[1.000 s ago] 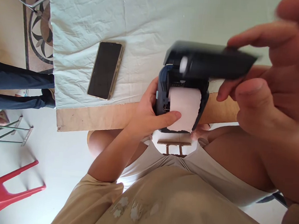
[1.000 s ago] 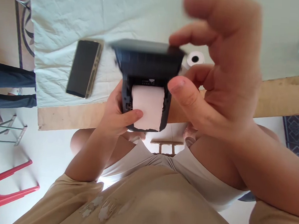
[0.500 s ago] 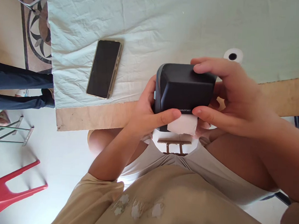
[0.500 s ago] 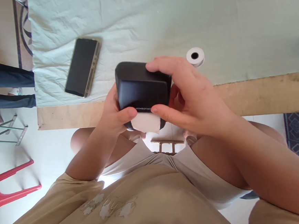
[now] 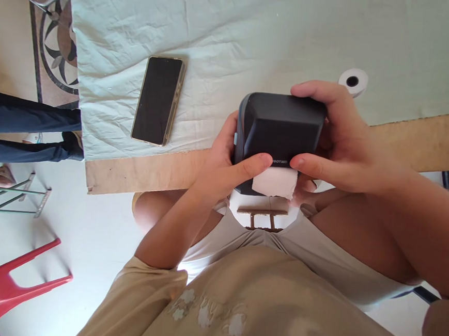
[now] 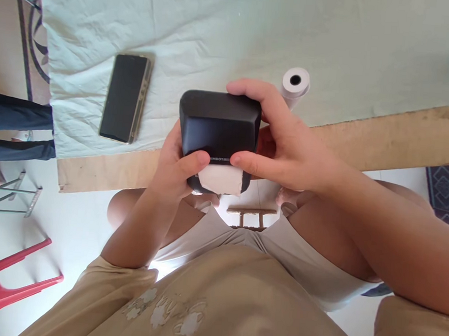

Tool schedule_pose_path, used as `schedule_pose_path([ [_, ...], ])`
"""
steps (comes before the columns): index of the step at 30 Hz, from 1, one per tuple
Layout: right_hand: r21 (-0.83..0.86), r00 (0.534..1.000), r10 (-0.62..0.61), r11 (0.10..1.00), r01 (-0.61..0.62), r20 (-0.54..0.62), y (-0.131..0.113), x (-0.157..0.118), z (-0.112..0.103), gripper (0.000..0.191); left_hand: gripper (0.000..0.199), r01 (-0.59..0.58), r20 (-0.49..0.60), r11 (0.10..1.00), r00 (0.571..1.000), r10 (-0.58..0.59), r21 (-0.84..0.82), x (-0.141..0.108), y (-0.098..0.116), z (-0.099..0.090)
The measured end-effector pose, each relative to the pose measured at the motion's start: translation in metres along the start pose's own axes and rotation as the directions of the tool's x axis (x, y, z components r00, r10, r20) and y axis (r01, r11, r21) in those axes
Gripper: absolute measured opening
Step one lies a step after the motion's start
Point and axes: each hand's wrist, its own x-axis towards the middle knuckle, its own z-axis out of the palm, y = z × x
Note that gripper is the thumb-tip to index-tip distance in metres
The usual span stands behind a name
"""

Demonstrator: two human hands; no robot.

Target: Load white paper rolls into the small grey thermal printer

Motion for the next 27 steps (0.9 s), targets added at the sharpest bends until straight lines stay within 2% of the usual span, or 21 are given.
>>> schedule_pose_path([
  [4,0.026,1.0,0.01,1.0,-0.009,-0.029,0.002,0.002,-0.001,0.075,0.065,0.097,-0.057,0.995,0.994,-0.097,-0.006,0.003,0.008,0.009],
  [8,0.0,0.998,-0.01,1.0,0.01,-0.062,0.005,0.002,-0.004,0.074,0.061,0.097,-0.092,0.995,0.991,-0.098,-0.017,0.003,0.012,0.014],
  [12,0.014,0.999,0.029,0.999,-0.028,-0.039,0.007,0.002,-0.005,0.078,0.055,0.112,-0.108,0.994,0.988,-0.113,-0.013,0.001,0.014,0.017],
  [17,-0.016,0.999,0.008,1.0,-0.008,-0.049,0.005,0.002,-0.005,0.073,0.07,0.172,-0.133,0.985,0.977,-0.167,0.031,0.001,0.018,0.02],
  [19,-0.037,0.999,-0.002,0.999,0.001,-0.044,0.004,0.002,-0.005,0.073,0.073,0.195,-0.124,0.98,0.974,-0.188,0.04,0.002,0.019,0.019],
  [24,-0.046,1.0,-0.007,0.999,0.007,-0.011,0.006,0.002,-0.005,0.072,0.068,0.19,-0.082,0.979,0.979,-0.185,0.068,0.003,0.016,0.008],
  [27,-0.07,0.999,-0.042,0.997,0.04,-0.03,0.007,0.002,-0.005,0.072,0.069,0.17,-0.06,0.983,0.984,-0.165,0.075,0.004,0.013,0.005],
])
